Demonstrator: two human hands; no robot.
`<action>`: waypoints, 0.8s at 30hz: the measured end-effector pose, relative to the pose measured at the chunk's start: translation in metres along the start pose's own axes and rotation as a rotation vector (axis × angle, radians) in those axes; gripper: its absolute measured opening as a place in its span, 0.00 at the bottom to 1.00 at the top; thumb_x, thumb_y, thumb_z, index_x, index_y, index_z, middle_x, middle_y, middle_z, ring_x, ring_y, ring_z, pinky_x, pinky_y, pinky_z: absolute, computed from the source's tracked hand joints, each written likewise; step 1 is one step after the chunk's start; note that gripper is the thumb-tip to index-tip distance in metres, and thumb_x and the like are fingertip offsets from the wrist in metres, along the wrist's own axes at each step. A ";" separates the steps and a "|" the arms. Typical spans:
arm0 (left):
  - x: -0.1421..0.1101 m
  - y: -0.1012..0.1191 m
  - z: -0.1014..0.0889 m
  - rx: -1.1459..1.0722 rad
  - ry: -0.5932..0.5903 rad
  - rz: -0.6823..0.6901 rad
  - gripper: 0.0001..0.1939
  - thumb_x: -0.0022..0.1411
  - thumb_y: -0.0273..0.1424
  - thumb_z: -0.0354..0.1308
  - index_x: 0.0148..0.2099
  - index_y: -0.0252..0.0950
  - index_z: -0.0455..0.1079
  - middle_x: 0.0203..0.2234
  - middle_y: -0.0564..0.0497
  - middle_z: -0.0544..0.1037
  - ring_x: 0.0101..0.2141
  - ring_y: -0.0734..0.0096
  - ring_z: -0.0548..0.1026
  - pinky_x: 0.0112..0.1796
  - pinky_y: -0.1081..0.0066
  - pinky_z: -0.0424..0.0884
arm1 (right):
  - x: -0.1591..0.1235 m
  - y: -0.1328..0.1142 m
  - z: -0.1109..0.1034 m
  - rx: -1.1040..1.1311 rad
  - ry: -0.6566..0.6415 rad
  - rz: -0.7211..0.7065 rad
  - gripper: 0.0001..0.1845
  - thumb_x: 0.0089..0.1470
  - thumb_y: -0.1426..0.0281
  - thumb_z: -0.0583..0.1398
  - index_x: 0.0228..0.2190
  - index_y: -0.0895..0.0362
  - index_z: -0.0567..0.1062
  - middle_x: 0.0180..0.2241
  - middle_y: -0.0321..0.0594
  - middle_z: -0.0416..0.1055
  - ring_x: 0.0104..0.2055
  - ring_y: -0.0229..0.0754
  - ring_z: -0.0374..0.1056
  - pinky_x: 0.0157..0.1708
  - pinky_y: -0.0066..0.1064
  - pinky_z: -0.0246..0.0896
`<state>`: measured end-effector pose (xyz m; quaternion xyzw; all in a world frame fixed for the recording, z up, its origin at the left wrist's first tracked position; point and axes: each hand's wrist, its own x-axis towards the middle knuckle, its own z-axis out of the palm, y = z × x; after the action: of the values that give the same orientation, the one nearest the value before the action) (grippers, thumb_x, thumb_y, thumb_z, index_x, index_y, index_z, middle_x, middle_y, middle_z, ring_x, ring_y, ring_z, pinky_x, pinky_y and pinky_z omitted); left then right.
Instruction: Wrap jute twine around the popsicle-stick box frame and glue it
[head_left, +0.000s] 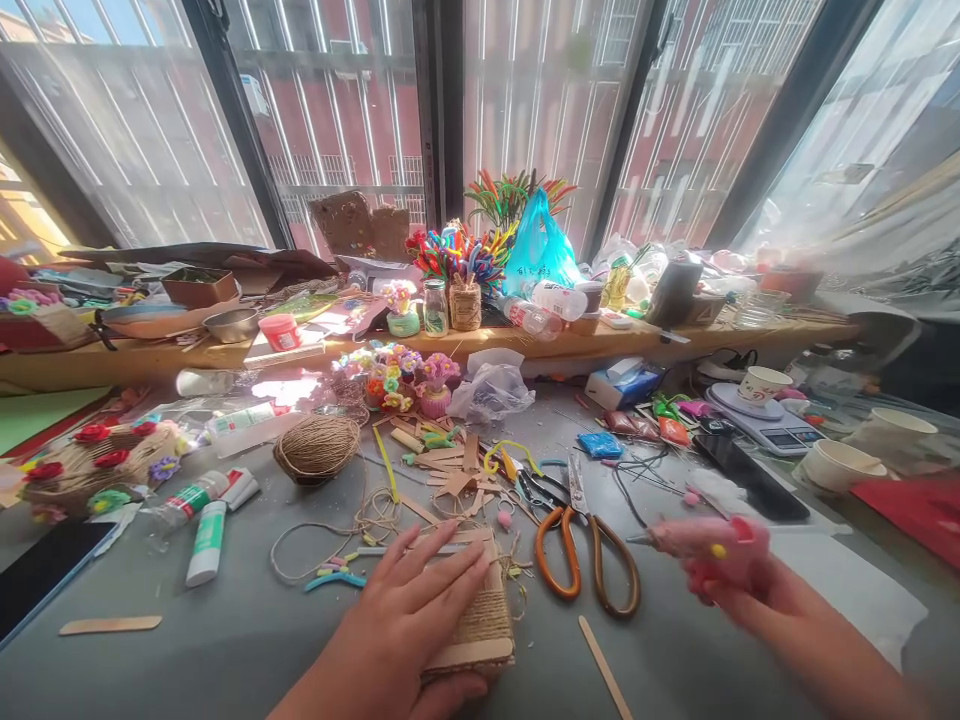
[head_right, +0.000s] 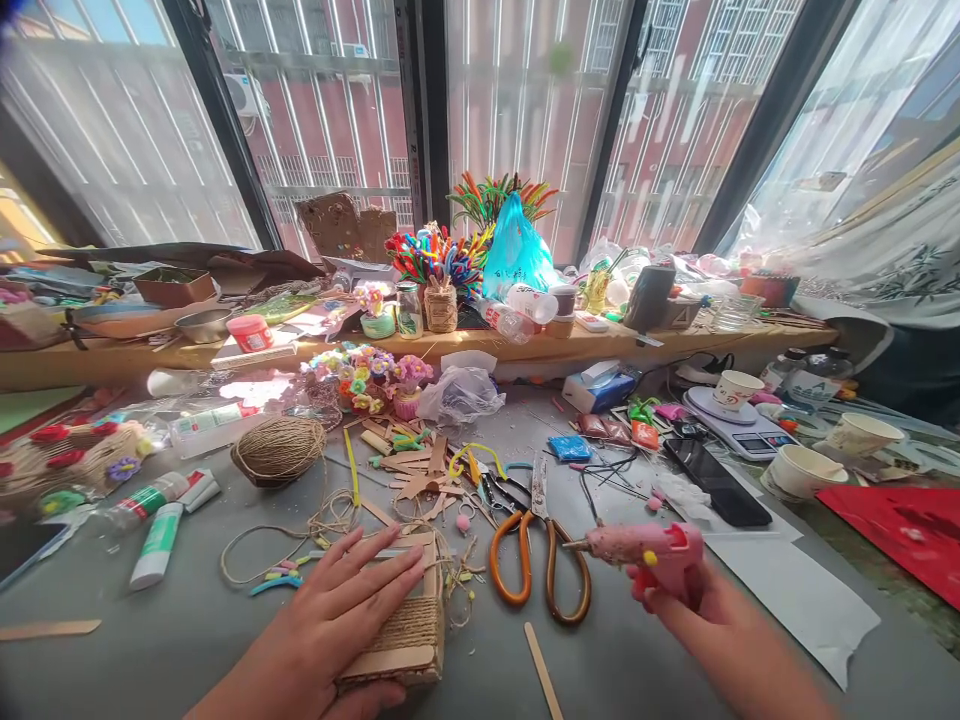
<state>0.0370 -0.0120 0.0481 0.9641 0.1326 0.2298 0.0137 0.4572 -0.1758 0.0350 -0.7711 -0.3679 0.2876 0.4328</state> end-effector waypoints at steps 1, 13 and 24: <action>0.002 -0.001 -0.005 -0.019 -0.026 0.013 0.41 0.81 0.53 0.55 0.84 0.42 0.49 0.74 0.48 0.72 0.74 0.45 0.66 0.75 0.45 0.57 | -0.004 -0.009 0.004 0.021 -0.092 0.000 0.21 0.50 0.53 0.71 0.41 0.52 0.90 0.42 0.50 0.90 0.44 0.64 0.86 0.43 0.44 0.83; -0.001 -0.043 -0.024 -0.139 -0.191 0.112 0.50 0.65 0.38 0.68 0.83 0.47 0.50 0.72 0.49 0.74 0.77 0.51 0.61 0.79 0.53 0.39 | -0.038 -0.093 0.085 0.332 -0.768 -0.221 0.19 0.69 0.61 0.67 0.59 0.44 0.87 0.63 0.45 0.83 0.57 0.59 0.82 0.59 0.48 0.76; -0.001 -0.041 -0.025 -0.151 -0.184 0.103 0.52 0.58 0.32 0.66 0.81 0.47 0.53 0.71 0.51 0.76 0.77 0.53 0.61 0.79 0.54 0.36 | -0.037 -0.110 0.098 0.265 -0.806 -0.288 0.23 0.72 0.70 0.61 0.63 0.45 0.84 0.62 0.43 0.83 0.67 0.59 0.75 0.70 0.50 0.67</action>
<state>0.0151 0.0261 0.0666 0.9828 0.0634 0.1501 0.0866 0.3265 -0.1220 0.0909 -0.4761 -0.5706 0.5468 0.3856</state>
